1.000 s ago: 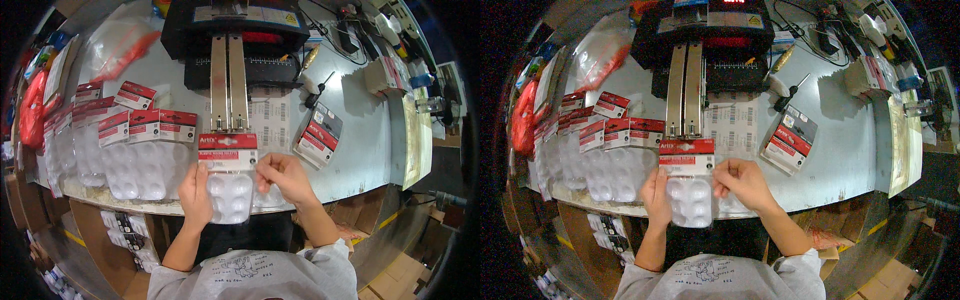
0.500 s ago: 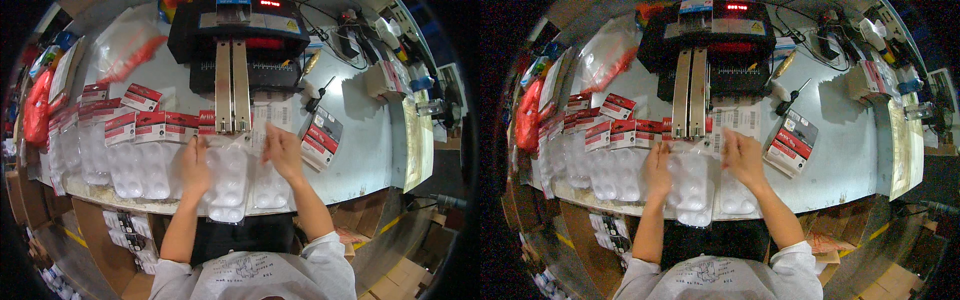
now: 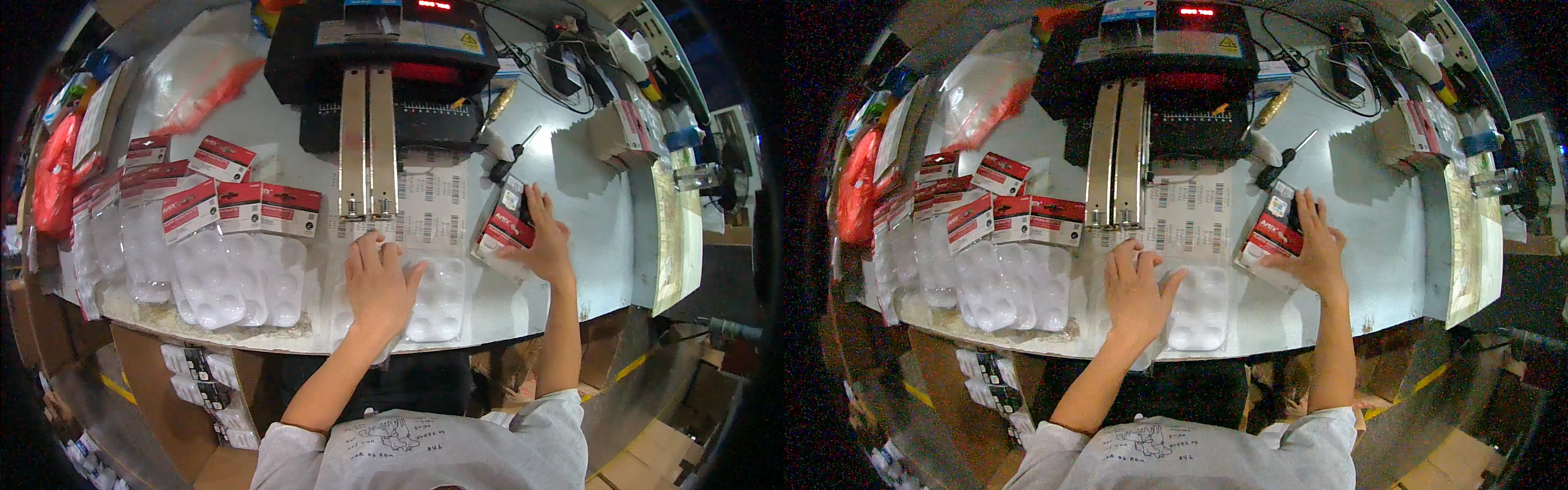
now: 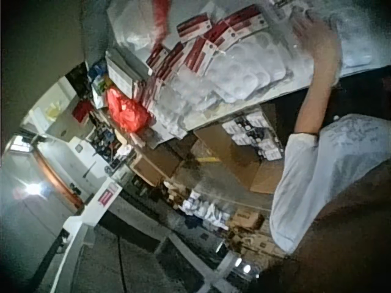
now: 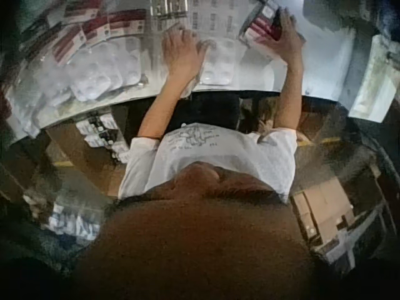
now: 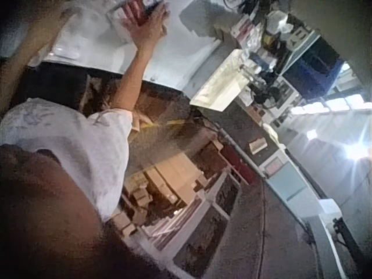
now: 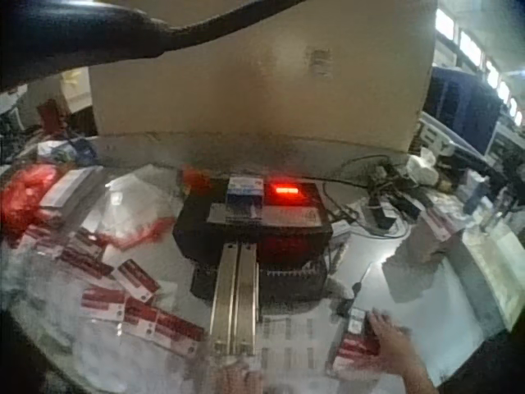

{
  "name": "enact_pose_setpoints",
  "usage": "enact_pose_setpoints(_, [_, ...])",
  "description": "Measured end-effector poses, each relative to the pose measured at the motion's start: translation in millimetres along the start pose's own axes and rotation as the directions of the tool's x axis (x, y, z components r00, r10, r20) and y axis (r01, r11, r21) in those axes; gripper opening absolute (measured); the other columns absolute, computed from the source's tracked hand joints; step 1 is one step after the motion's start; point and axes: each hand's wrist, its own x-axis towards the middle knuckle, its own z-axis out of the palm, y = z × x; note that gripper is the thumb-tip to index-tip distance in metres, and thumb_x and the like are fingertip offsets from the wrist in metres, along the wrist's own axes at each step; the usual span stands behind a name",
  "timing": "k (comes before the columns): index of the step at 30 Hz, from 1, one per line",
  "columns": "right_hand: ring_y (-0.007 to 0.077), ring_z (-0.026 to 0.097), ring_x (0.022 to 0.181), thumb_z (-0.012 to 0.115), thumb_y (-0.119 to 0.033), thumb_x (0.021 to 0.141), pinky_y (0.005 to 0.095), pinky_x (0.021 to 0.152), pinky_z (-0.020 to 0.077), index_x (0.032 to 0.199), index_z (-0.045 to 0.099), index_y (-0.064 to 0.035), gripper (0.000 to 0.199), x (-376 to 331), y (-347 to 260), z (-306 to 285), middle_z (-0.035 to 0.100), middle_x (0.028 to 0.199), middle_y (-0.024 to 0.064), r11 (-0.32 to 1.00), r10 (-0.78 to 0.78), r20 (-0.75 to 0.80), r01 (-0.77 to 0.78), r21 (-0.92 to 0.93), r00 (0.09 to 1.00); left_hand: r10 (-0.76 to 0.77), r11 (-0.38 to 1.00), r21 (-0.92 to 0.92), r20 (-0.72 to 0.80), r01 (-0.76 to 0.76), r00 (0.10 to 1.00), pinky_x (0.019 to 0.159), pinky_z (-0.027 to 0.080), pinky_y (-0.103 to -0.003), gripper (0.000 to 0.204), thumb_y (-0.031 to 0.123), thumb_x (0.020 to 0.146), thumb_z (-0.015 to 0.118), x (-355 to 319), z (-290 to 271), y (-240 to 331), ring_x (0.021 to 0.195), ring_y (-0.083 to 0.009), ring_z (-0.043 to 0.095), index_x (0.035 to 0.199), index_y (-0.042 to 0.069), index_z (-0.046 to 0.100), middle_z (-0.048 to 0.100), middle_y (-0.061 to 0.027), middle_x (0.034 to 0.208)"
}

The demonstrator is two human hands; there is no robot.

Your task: The person repeatedly picks white plastic mixing palettes from a cardboard box and places them into clear plastic bags with red Artix labels. They seal each bag using a heat-sealing machine and set the finished packages aside on the table. The process is repeated continuously throughout the clip.

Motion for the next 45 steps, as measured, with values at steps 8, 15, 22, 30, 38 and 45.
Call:
enact_pose_setpoints(8, [0.0228, 0.027, 0.134, 0.078, -0.059, 0.039, 0.0448, 0.102, 0.0148, 0.138, 0.033, -0.0152, 0.117, -9, -7, -1, 0.033, 0.143, 0.0066, 0.998, -0.067, -0.079, 0.067, 0.0, 0.995, -0.195, 0.69, -0.649, 0.258, 0.319, 0.946, 0.091, 0.037, -0.036, 0.015, 0.011, 0.083, 0.06, 2, -20, 12, 0.099, -0.025, 0.052, 0.085, 0.005, 0.047, 0.056, -0.0145, 0.108])
enact_pose_setpoints(15, [0.0195, 0.038, 0.127, 0.08, -0.044, 0.054, 0.0426, 0.099, 0.0202, 0.126, 0.049, -0.0167, 0.083, -23, -23, -12, 0.046, 0.134, 0.0055, 0.997, 0.064, 0.089, -0.06, -0.045, 0.994, -0.184, 0.096, -0.857, 0.485, 0.507, 0.855, 0.085, 0.045, -0.03, 0.015, 0.011, 0.09, 0.052, -14, -63, 8, 0.094, -0.0206, 0.062, 0.099, 0.001, 0.046, 0.064, -0.0197, 0.1])
enact_pose_setpoints(22, [0.0202, 0.03, 0.132, 0.083, -0.041, 0.046, 0.0428, 0.098, 0.0202, 0.134, 0.039, -0.0156, 0.102, -11, -35, -5, 0.038, 0.14, 0.0062, 0.996, -0.033, -0.1, 0.041, 0.081, 0.994, -0.272, 0.321, -0.801, 0.433, 0.505, 0.859, 0.078, 0.049, -0.027, 0.022, 0.014, 0.091, 0.051, -26, -81, 0, 0.087, -0.0182, 0.064, 0.102, -0.005, 0.059, 0.066, -0.016, 0.094])
enact_pose_setpoints(30, [0.0188, 0.032, 0.132, 0.083, -0.046, 0.046, 0.0438, 0.097, 0.0206, 0.133, 0.04, -0.0155, 0.102, -13, -22, -4, 0.04, 0.139, 0.0033, 0.991, -0.12, -0.078, 0.124, 0.047, 0.99, -0.248, 0.196, -0.843, 0.451, 0.5, 0.857, 0.077, 0.05, -0.03, 0.024, 0.013, 0.091, 0.051, -25, -77, -6, 0.083, -0.0215, 0.065, 0.1, -0.007, 0.059, 0.066, -0.0179, 0.092])
enact_pose_setpoints(38, [0.0205, 0.062, 0.085, 0.08, -0.031, 0.06, 0.0317, 0.08, 0.0411, 0.106, 0.063, -0.0123, 0.053, -49, -70, -17, 0.067, 0.096, 0.007, 0.976, 0.025, -0.251, 0.031, 0.215, 0.968, -0.266, 0.263, -0.828, 0.431, 0.495, 0.862, 0.079, 0.046, -0.023, 0.024, 0.013, 0.092, 0.051, -29, -79, 1, 0.087, -0.0124, 0.062, 0.105, -0.005, 0.06, 0.067, -0.0117, 0.096])
enact_pose_setpoints(45, [0.0134, 0.056, 0.057, 0.071, -0.018, 0.075, 0.0254, 0.053, 0.0438, 0.09, 0.063, -0.0002, 0.025, -43, -151, -37, 0.062, 0.07, 0.01, 0.768, -0.255, -0.07, 0.246, 0.591, 0.964, -0.197, 0.513, -0.745, 0.381, 0.426, 0.903, 0.077, 0.046, -0.021, 0.02, 0.01, 0.092, 0.05, -37, -92, 13, 0.084, -0.0083, 0.06, 0.102, -0.003, 0.061, 0.068, -0.0074, 0.093])
